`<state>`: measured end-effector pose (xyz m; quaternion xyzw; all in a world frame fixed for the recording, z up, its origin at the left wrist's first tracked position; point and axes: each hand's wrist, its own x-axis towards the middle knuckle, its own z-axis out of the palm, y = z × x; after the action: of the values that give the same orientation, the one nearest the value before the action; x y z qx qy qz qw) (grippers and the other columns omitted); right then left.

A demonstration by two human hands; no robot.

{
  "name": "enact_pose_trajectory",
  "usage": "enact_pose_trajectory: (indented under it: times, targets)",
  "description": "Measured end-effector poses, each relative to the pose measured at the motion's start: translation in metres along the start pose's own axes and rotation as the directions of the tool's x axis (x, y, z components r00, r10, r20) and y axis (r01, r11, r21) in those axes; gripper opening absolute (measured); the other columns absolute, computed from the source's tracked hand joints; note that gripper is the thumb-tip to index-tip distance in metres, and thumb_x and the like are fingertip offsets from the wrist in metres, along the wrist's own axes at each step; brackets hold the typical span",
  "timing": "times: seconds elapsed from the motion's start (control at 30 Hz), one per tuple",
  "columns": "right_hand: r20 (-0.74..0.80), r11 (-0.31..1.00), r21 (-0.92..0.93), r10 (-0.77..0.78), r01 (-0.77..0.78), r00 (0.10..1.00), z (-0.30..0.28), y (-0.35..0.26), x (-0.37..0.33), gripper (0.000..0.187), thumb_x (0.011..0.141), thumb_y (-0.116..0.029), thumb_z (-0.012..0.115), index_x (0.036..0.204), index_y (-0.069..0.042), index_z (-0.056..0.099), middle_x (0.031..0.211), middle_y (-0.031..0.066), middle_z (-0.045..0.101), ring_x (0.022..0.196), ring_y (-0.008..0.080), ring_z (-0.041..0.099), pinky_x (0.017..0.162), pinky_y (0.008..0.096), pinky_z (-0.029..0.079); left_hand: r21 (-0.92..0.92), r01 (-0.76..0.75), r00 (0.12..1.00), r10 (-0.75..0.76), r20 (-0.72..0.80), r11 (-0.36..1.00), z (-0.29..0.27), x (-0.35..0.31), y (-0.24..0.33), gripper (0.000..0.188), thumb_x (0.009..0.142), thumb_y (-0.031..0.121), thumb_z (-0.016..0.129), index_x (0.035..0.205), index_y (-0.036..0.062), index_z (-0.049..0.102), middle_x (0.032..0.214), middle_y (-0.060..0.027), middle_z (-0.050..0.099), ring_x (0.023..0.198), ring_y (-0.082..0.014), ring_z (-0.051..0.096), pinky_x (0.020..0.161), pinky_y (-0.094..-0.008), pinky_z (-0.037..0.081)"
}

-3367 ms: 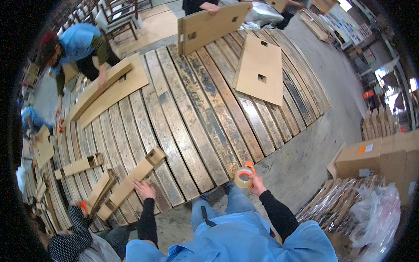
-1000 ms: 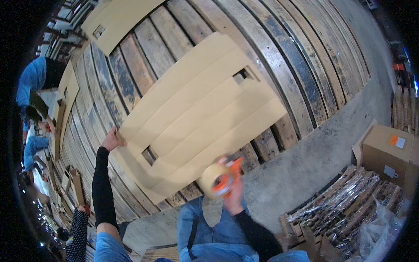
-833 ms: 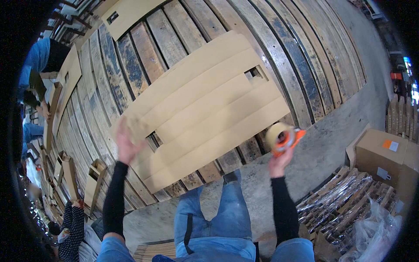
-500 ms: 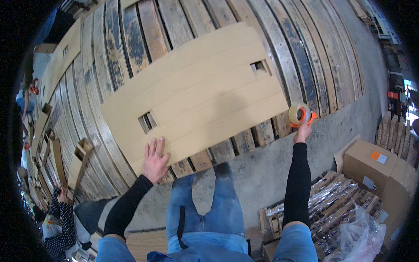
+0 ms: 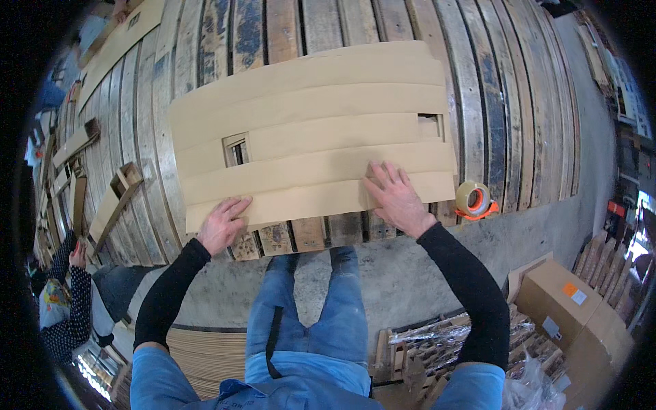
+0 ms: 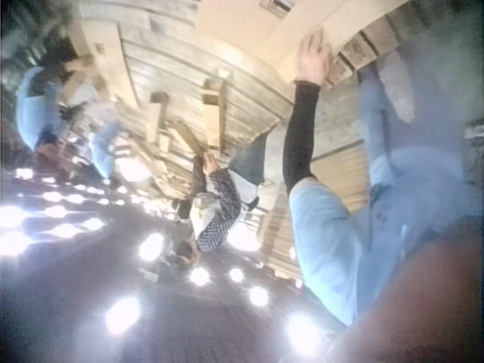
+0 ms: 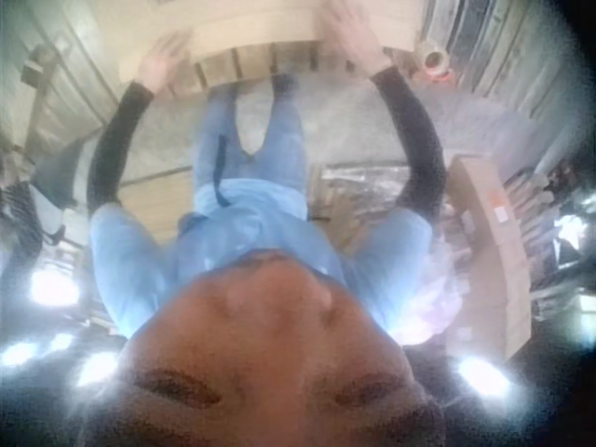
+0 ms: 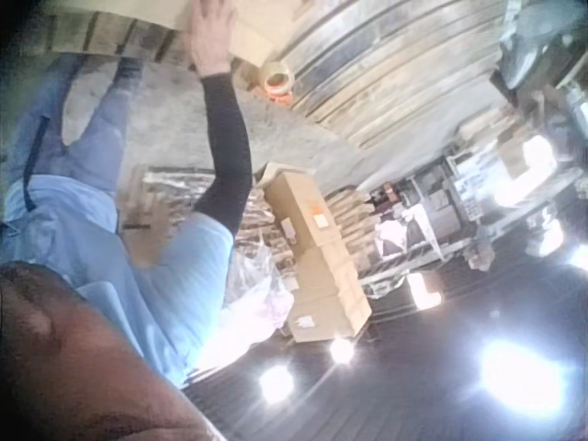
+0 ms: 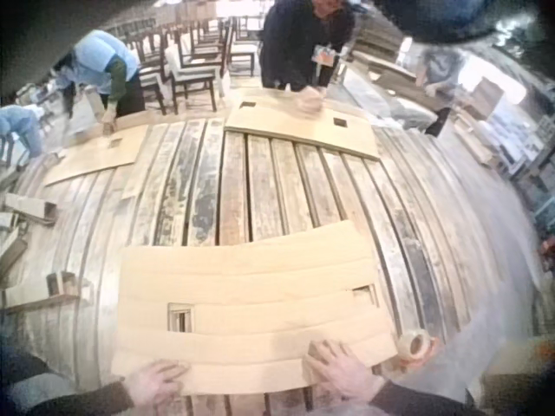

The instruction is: The person assembles flat cardboard pieces on a wooden pallet by hand, using a handheld tape dispenser to apply adhesive tape and secure the pieces together. The person repeatedly picks up cardboard, aligns them, and tapes them in place.

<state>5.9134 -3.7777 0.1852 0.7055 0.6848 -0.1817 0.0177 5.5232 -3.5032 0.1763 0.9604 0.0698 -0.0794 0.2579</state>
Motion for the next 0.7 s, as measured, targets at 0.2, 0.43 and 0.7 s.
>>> enact_pose_trajectory:
  times: [0.2, 0.43, 0.7]
  targets:
    - [0.242, 0.896, 0.442, -0.068, -0.047, 0.968, -0.047, 0.036, 0.006, 0.032, 0.094, -0.023, 0.069, 0.119, -0.003, 0.068, 0.095, 0.0139, 0.072, 0.087, 0.0342, 0.066, 0.081, 0.0411, 0.053, -0.375, 0.423, 0.901, -0.338, 0.273, 0.825, -0.057, 0.019, 0.017, 0.012, 0.083, 0.005, 0.068, 0.095, 0.0052, 0.065, 0.14, -0.016, 0.063, 0.118, -0.0374, 0.064, 0.101, -0.0419, 0.054]
    - [0.754, 0.462, 0.632, -0.178, -0.623, 0.632, -0.049, 0.115, 0.077, 0.039, 0.095, -0.036, 0.074, 0.114, -0.002, 0.075, 0.1, 0.0, 0.073, 0.094, 0.0105, 0.061, 0.093, 0.0278, 0.046, 0.279, 0.133, 0.944, -0.035, -0.329, 0.951, -0.013, 0.077, 0.043, 0.017, 0.084, 0.026, 0.075, 0.087, 0.0155, 0.061, 0.158, -0.0116, 0.045, 0.14, -0.03, 0.049, 0.119, -0.0564, 0.034]
    - [-0.047, 0.839, 0.528, 0.182, -0.13, 0.982, -0.044, 0.131, 0.156, 0.074, 0.076, -0.031, 0.088, 0.136, 0.001, 0.059, 0.116, 0.0115, 0.071, 0.111, 0.0264, 0.064, 0.102, 0.0386, 0.049, 0.287, 0.097, 0.938, 0.009, -0.346, 0.953, 0.009, 0.102, 0.016, 0.034, 0.08, 0.045, 0.078, 0.081, 0.0155, 0.061, 0.157, -0.0104, 0.047, 0.139, -0.0296, 0.048, 0.118, -0.0549, 0.035]
